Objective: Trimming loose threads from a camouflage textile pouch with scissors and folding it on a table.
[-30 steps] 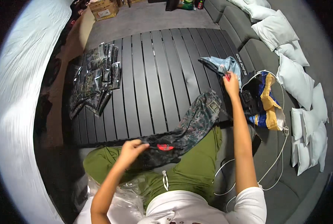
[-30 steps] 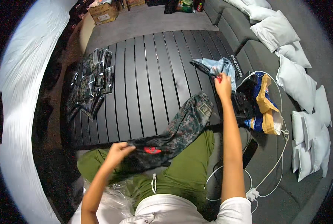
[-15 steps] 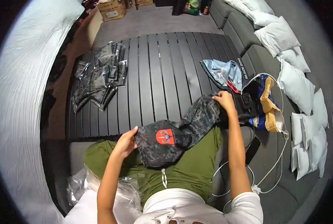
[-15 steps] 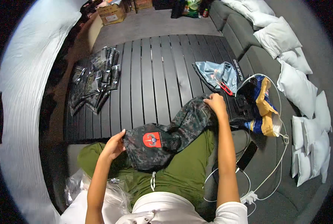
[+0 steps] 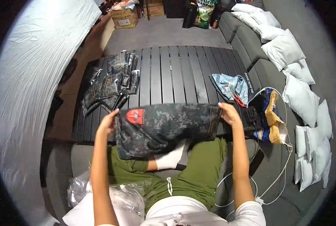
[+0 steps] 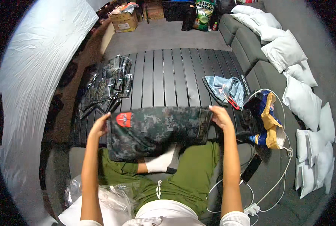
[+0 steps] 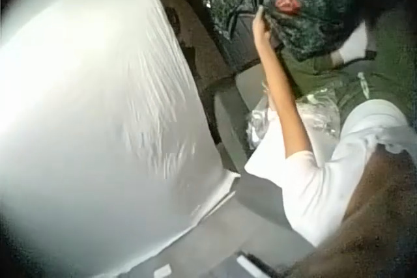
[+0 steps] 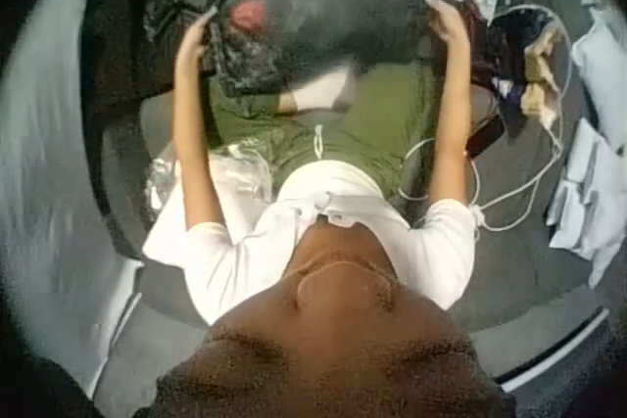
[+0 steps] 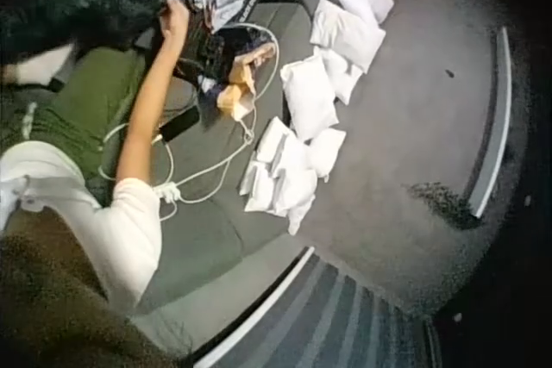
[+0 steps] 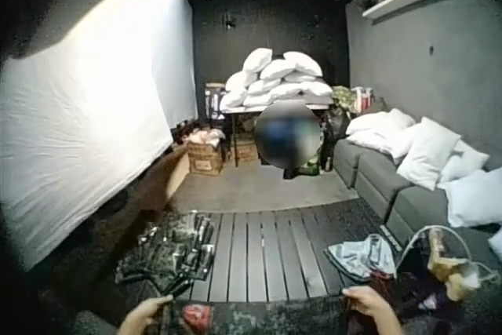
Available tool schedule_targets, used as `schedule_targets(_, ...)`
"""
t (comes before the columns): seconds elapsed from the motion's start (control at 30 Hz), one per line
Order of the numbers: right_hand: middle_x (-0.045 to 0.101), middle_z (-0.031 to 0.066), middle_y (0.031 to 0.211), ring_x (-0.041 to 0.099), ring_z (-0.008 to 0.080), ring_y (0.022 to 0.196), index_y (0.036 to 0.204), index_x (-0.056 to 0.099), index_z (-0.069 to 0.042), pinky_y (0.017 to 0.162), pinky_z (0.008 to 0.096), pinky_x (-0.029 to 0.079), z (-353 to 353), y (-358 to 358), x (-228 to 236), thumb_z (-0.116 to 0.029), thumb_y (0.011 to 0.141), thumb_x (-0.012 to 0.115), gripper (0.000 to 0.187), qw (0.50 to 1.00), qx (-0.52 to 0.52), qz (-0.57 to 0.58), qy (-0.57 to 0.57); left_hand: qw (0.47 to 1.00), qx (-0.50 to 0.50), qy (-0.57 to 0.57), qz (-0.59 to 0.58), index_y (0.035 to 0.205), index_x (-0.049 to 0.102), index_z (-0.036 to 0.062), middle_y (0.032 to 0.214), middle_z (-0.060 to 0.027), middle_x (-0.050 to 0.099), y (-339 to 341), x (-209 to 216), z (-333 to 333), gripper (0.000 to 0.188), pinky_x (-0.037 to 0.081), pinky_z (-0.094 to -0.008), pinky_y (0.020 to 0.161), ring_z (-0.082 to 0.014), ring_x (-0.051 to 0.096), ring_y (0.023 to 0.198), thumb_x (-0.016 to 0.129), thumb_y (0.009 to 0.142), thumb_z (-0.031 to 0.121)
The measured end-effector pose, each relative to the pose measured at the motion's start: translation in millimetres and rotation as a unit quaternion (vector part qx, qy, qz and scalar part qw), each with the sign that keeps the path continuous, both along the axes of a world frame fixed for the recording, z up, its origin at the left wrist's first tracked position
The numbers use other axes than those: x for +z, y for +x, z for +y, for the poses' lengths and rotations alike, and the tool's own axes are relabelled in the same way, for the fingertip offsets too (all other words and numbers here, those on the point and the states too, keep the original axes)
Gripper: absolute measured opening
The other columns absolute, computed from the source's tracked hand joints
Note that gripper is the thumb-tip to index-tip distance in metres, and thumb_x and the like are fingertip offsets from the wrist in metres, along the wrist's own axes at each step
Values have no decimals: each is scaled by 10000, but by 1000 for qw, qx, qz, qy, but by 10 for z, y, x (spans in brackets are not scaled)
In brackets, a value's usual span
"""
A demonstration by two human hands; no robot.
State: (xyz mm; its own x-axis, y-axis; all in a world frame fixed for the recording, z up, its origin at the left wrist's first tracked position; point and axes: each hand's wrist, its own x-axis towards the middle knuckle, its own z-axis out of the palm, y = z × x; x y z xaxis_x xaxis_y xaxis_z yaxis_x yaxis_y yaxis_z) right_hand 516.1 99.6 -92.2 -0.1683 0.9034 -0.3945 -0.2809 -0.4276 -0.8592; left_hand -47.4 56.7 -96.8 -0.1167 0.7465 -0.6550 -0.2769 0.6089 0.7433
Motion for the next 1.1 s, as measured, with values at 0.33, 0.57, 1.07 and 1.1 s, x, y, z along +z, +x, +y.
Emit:
schedule_targets(0.33,537,-55,650,482,56,568,728,590,-104,521,206,352,-149,201,-227,-196,764,635,109,983,0,-171,-64,994,-47,-30,92,617,521,164,564,60,468,784,-47,23,223,312,-237,486,-86,414,491,662,737,288)
schedule_targets(0.57,584,-23,758,509,56,625,887,595,-15,549,204,382,-180,165,-265,-140,787,600,161,981,58,-185,-32,998,-24,-31,45,654,563,146,559,60,470,675,-46,70,238,321,-240,468,-84,425,491,647,754,345)
schedule_targets(1.07,596,-7,893,562,104,750,1066,539,-70,660,254,452,-294,261,-442,-66,806,545,260,998,-32,-44,-25,983,-124,-19,132,756,542,101,668,35,506,561,-96,-84,155,417,-261,602,-90,480,621,666,715,184)
schedule_targets(1.1,595,-5,897,562,103,750,1077,534,-68,660,256,453,-295,254,-434,-59,805,543,272,998,-36,-39,-20,983,-124,-18,133,756,542,101,668,35,506,539,-119,-87,155,417,-261,602,-90,480,621,666,715,184)
